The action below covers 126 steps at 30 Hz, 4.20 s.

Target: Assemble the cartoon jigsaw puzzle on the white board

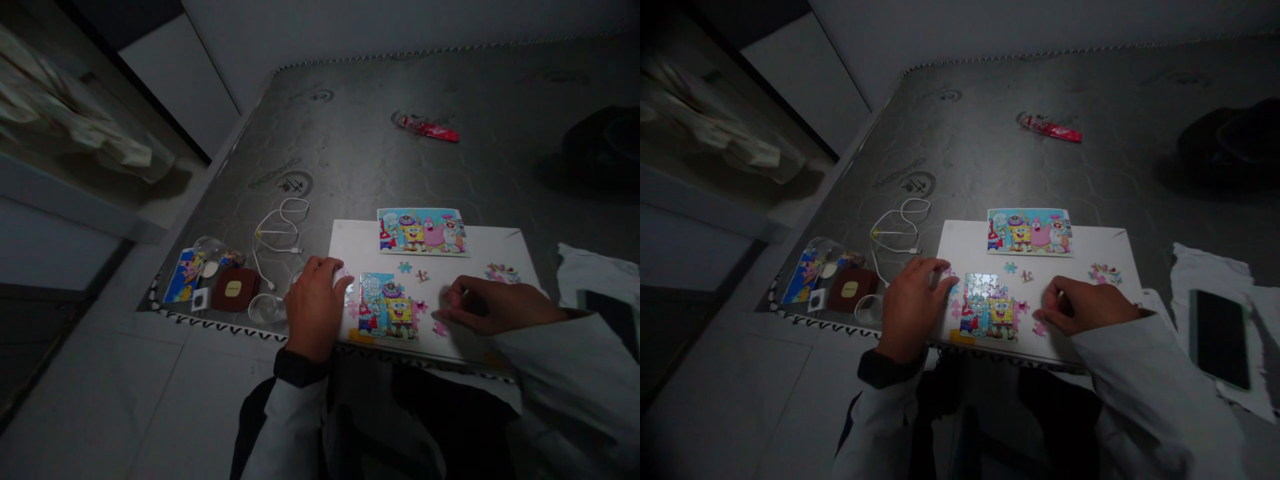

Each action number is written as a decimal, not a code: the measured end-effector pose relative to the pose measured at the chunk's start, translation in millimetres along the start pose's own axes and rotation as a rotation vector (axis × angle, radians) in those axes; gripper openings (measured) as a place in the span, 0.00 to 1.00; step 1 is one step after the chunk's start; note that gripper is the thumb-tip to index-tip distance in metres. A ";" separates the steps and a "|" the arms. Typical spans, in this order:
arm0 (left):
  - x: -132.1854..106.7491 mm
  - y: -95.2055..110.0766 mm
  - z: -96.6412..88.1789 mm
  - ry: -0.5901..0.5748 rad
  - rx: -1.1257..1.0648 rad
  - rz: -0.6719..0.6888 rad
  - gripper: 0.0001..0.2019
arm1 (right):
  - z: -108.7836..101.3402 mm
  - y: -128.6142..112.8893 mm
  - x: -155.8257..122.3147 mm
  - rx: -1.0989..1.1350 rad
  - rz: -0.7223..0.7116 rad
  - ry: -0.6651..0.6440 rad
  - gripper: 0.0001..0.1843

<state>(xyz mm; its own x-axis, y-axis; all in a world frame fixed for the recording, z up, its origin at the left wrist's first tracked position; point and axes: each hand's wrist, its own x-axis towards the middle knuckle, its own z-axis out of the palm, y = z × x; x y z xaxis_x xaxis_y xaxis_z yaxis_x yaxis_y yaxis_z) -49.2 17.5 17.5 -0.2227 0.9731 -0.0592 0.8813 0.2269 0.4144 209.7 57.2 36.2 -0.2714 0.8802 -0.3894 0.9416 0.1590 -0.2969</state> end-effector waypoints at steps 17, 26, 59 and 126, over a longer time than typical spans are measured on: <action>0.8 7.1 -2.0 0.079 -0.286 0.000 0.04 | 3.9 -5.2 1.9 0.023 -0.020 0.108 0.09; -12.6 43.8 6.1 -0.122 -0.527 0.070 0.09 | 4.5 -28.5 8.8 0.283 -0.191 0.107 0.07; -22.9 53.0 43.4 -0.156 -0.175 0.225 0.12 | 28.8 2.4 32.8 0.243 -0.103 0.139 0.07; -26.2 49.1 2.8 -0.182 -0.023 0.158 0.06 | -11.3 75.8 -5.5 0.016 0.437 0.480 0.11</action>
<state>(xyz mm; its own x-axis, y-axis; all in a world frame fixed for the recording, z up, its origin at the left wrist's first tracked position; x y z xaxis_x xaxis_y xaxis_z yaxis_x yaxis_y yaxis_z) 1.0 3.2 36.9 -0.0027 0.9881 -0.1538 0.8890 0.0728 0.4520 284.8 69.5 25.7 0.2590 0.9648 -0.0455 0.9409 -0.2627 -0.2136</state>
